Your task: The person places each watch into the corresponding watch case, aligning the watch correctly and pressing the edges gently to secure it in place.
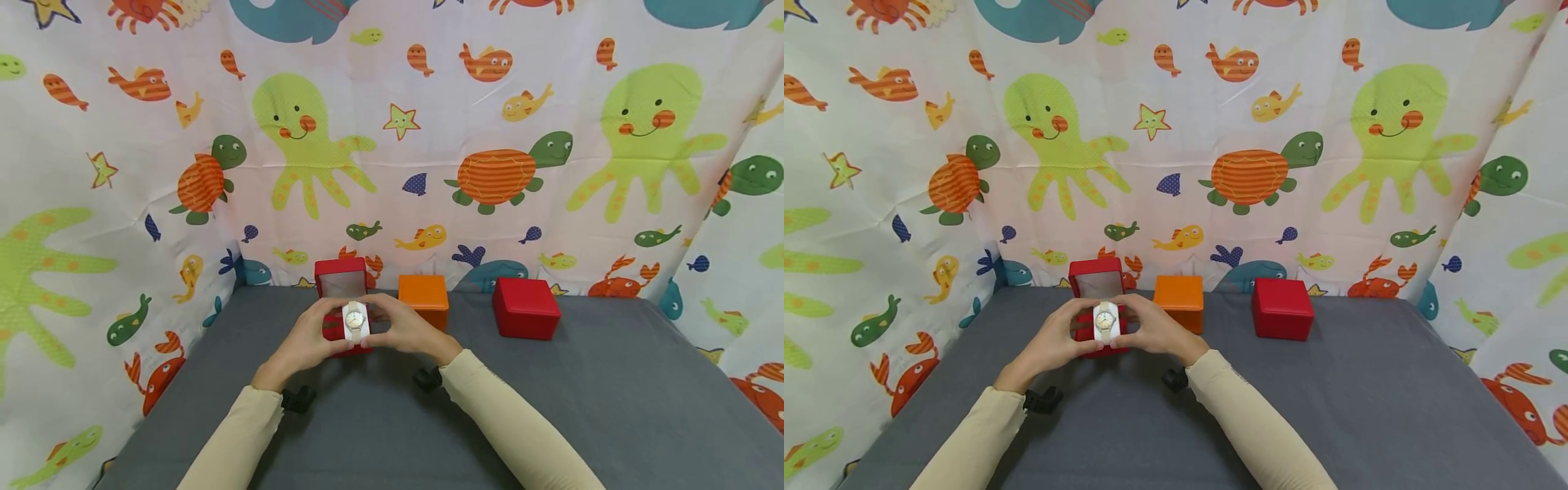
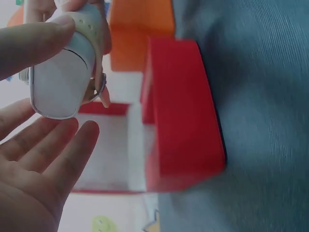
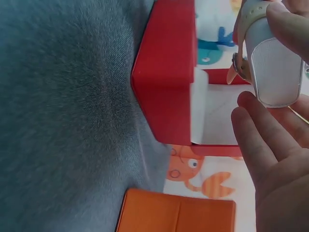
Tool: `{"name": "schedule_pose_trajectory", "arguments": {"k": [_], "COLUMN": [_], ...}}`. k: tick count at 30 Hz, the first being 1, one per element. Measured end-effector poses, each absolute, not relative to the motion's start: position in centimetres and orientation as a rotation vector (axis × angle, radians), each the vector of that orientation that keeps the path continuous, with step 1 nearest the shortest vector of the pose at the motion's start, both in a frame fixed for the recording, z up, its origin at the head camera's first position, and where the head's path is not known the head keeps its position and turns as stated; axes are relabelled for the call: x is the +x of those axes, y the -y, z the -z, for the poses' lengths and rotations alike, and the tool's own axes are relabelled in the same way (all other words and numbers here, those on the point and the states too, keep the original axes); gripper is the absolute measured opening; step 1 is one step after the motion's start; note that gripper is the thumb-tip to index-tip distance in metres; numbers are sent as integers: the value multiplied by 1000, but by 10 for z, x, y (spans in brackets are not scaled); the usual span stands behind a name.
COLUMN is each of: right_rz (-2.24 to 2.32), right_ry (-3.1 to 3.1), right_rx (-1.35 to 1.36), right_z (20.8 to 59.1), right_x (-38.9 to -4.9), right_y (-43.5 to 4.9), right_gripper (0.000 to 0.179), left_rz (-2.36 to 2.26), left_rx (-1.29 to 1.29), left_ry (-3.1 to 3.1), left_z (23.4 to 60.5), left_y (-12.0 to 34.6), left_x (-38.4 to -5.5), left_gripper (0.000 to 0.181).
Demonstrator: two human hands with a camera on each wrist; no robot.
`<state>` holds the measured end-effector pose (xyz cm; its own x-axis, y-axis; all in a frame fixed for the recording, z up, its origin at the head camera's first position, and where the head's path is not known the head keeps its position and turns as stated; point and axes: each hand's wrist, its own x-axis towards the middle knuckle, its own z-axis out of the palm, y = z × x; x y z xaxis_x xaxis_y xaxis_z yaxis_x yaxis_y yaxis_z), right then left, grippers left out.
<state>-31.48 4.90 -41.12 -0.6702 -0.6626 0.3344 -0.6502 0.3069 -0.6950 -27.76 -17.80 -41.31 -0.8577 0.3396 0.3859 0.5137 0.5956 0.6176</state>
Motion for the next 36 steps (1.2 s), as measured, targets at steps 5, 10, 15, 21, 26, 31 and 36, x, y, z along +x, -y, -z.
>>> {"name": "schedule_pose_trajectory", "arguments": {"k": [5, 10, 15, 21, 26, 31, 36], "right_rz": [1237, 1103, 985, 917, 890, 840, 801], "right_ry": [-2581, -2653, -2693, -2728, -2729, -2737, -2743], "right_rx": [-1188, -1129, -1119, -1109, -1093, -1063, -1058], "right_z": [414, 419, 423, 425, 425, 425, 426], "right_x": [-329, -341, -348, -353, -355, -355, -356], "right_y": [-36, -28, -22, -14, -10, -8, -8], "right_gripper": [73, 71, 70, 70, 69, 69, 68], "left_rz": [1098, 1112, 1134, 1172, 1184, 1214, 1246], "left_rx": [-673, -601, -541, -498, -492, -480, -470], "left_ry": [2628, 2700, 2751, 2772, 2786, 2819, 2852], "left_z": [420, 429, 437, 439, 438, 439, 438], "left_y": [187, 192, 194, 198, 199, 199, 199], "left_x": [-294, -306, -314, -317, -318, -320, -324], "left_gripper": [69, 70, 71, 69, 67, 67, 67]}}
